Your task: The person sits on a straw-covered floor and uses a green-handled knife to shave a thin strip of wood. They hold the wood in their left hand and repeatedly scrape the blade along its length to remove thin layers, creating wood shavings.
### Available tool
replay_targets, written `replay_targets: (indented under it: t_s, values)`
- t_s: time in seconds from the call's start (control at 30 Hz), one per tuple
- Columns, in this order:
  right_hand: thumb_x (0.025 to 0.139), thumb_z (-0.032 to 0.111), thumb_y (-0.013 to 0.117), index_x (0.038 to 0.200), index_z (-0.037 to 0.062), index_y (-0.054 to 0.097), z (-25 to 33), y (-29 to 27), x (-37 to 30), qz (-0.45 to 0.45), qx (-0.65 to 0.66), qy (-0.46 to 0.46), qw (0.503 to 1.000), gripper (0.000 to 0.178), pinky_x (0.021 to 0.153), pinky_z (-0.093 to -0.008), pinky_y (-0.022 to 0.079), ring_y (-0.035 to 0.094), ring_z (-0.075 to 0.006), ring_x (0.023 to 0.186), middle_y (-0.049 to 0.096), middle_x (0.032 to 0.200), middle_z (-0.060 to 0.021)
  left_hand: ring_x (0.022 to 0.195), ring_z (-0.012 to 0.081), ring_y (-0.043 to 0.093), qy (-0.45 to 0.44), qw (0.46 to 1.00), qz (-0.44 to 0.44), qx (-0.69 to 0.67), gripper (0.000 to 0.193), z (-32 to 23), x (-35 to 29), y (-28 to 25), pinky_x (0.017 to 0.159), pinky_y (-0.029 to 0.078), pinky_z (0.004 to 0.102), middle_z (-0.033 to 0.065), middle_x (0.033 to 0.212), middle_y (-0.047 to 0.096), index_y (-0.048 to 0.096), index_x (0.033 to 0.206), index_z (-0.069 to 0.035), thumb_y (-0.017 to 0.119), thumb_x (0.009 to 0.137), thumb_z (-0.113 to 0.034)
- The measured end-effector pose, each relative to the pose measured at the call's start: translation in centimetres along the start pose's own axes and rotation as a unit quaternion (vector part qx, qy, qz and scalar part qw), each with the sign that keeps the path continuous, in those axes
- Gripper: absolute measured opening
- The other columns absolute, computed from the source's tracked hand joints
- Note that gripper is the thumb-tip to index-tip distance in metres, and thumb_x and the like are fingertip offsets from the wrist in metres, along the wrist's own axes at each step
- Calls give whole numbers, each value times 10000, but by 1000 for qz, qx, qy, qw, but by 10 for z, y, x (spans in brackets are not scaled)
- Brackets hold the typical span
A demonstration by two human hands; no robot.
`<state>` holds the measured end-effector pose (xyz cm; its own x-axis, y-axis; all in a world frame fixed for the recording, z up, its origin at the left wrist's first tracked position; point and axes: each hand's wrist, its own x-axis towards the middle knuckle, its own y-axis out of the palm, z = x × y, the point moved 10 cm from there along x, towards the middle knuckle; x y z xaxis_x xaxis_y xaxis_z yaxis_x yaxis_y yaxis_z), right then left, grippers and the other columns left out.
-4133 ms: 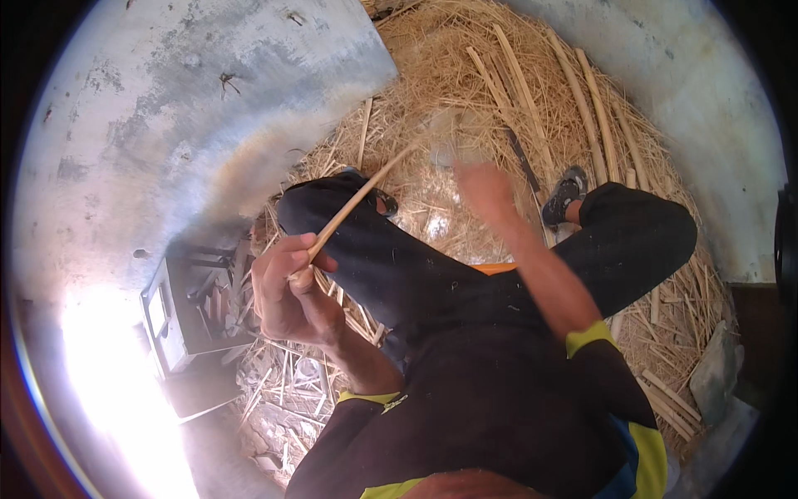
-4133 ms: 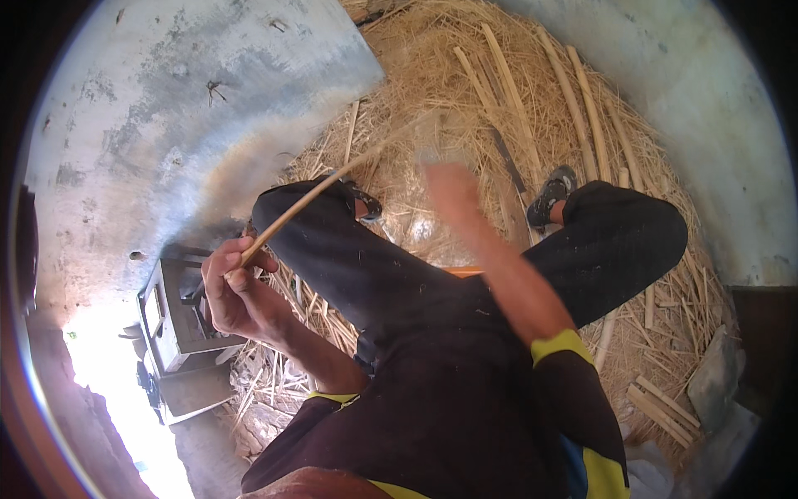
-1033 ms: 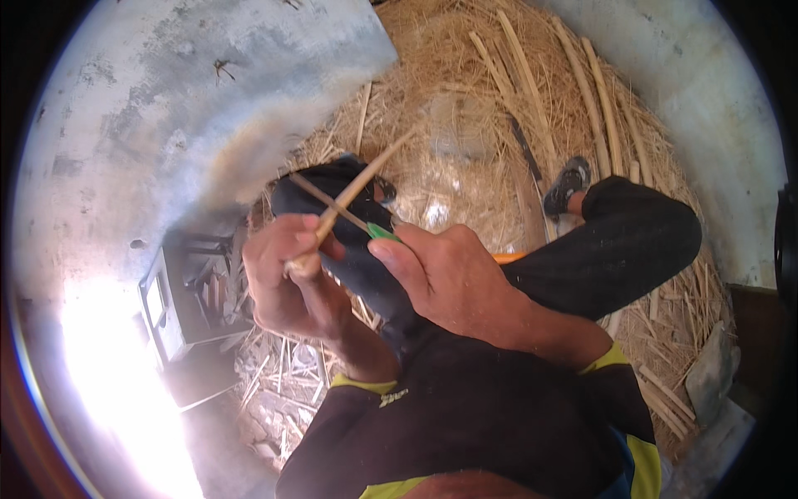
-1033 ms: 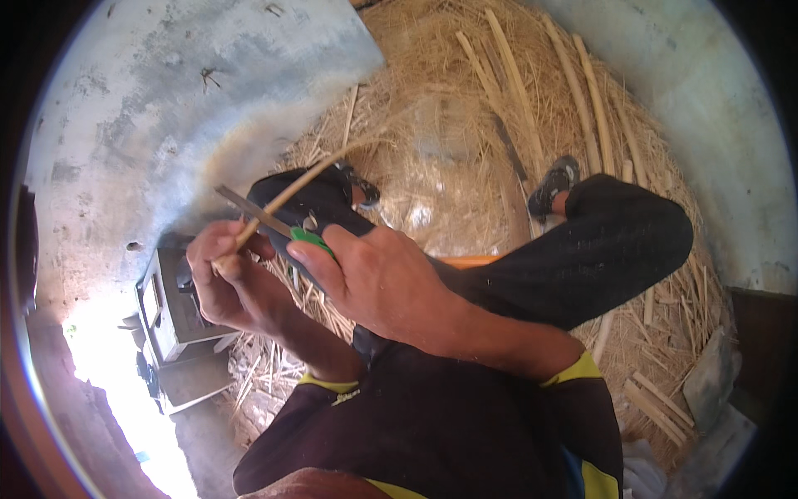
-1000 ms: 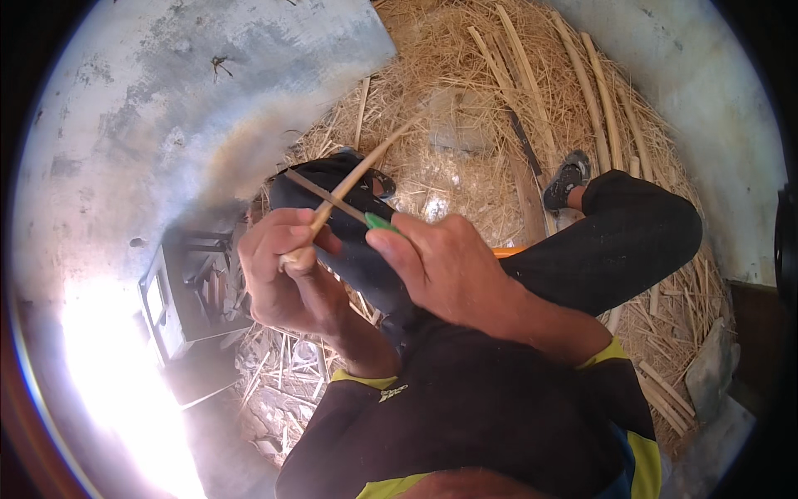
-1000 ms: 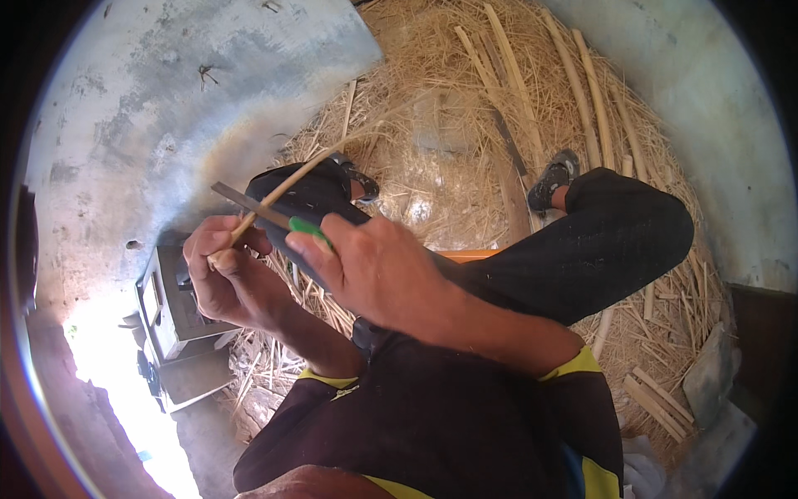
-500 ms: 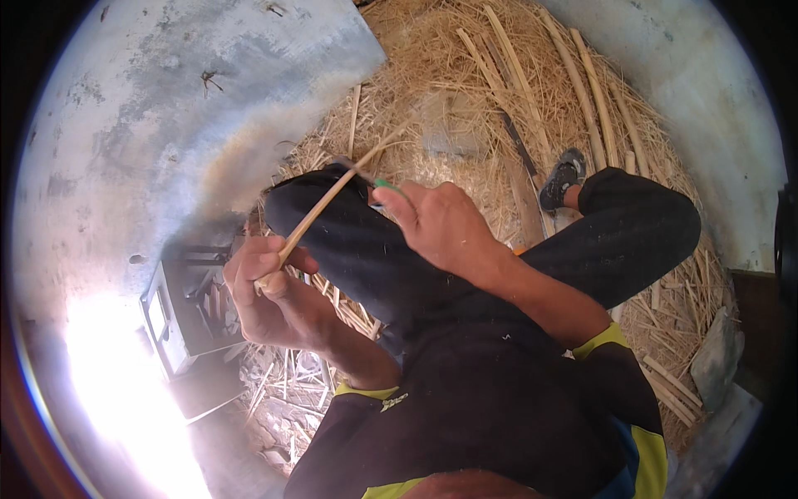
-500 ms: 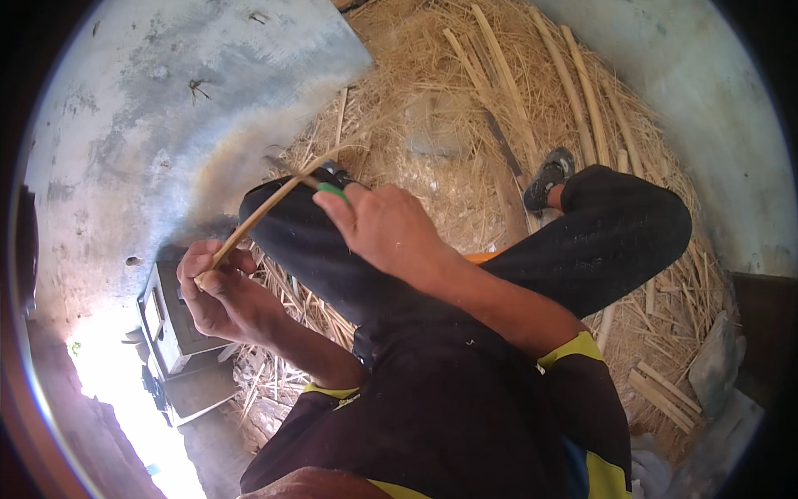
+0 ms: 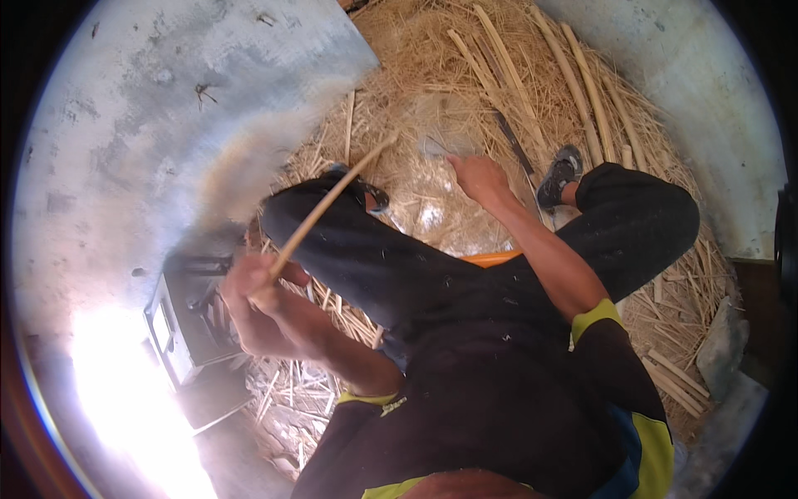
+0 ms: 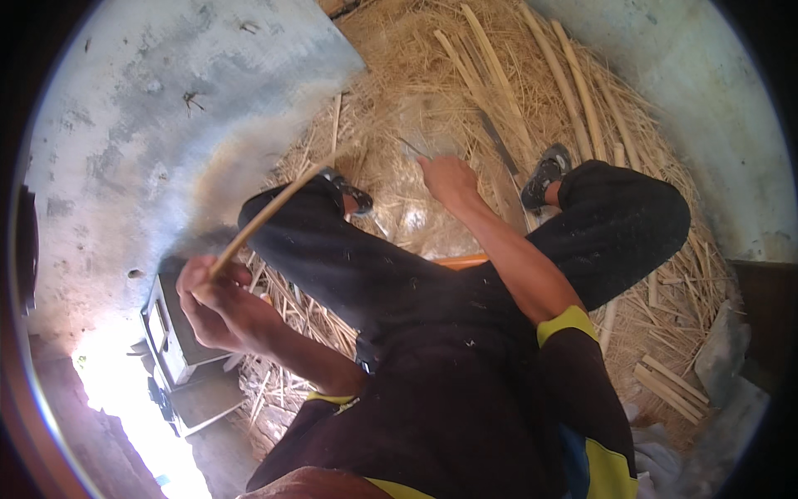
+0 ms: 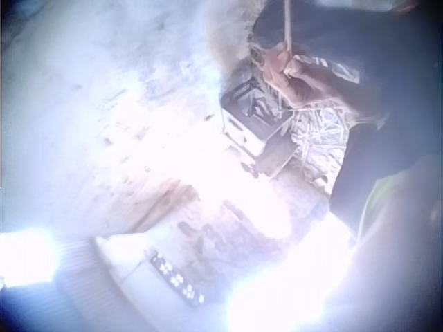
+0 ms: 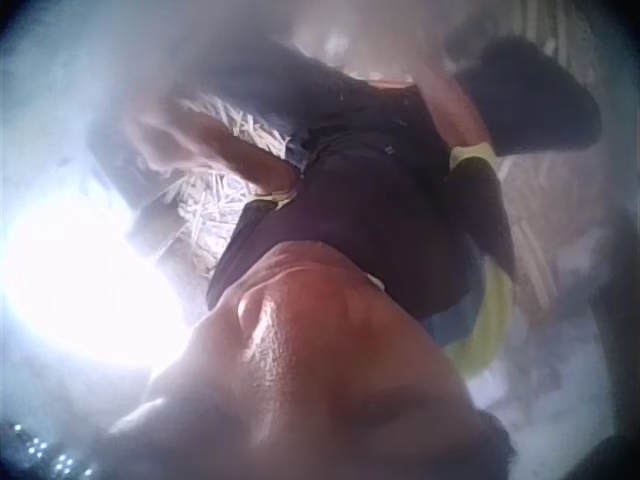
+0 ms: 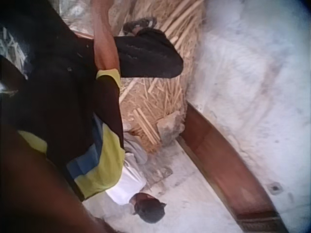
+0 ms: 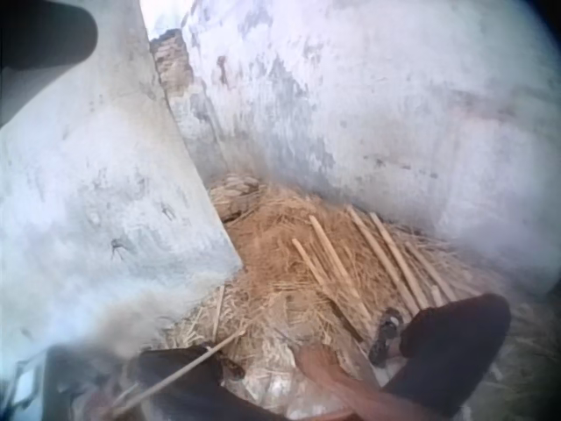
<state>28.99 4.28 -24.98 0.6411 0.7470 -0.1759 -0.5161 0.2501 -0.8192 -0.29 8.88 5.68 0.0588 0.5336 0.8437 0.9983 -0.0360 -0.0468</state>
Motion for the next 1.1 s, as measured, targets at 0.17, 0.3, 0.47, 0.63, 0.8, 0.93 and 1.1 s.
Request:
replay_targets:
  t_s: [0.17,0.3,0.47,0.63,0.8,0.93,1.1]
  values:
    - [987,480,342,924,-53,648,50,-34,-24,-19,180,-38,983,618,786,-501,471,607,-458,820,626,762,-277,463,150,526,5,1000,-21,12,395,-1,-7,-8,411,398,216,150,839,589,578,904,16,518,971,-369]
    - [976,481,398,814,-46,600,137,-91,-87,-30,294,-170,940,588,684,-506,485,607,-457,719,608,710,-281,443,125,496,-33,994,-79,74,331,-5,-9,-9,405,357,209,131,767,586,577,887,27,481,978,-277]
    - [967,442,459,737,-4,578,165,-77,-105,-17,234,-185,954,516,545,-503,496,614,-437,625,601,652,-252,422,101,446,-18,987,-72,143,309,-26,-13,1,430,310,219,64,592,516,594,885,26,465,971,-241]
    - [973,446,448,771,4,597,182,-97,-119,-79,169,-207,960,509,517,-494,481,596,-442,574,566,569,-239,437,100,438,-60,981,-109,150,322,-17,-12,-9,475,327,233,32,536,470,604,844,13,463,972,-246]
    - [972,474,426,797,6,626,137,-74,-92,-66,121,-108,985,538,527,-502,480,596,-445,573,564,566,-252,446,105,441,-35,982,-67,173,311,-22,-14,-5,470,324,235,52,586,489,607,849,18,469,971,-232]
    - [972,475,420,769,-1,630,159,-94,-112,-42,151,-184,970,558,580,-504,482,589,-453,593,576,589,-252,415,110,453,-23,988,-87,129,339,-20,-13,-1,426,333,234,83,631,510,601,829,40,462,974,-234]
    - [965,482,435,742,-9,619,145,-83,-91,-83,162,-186,966,571,567,-517,485,595,-461,591,567,571,-260,401,112,478,-30,989,-52,133,341,-19,-8,1,399,343,229,100,657,522,591,855,54,457,975,-235]
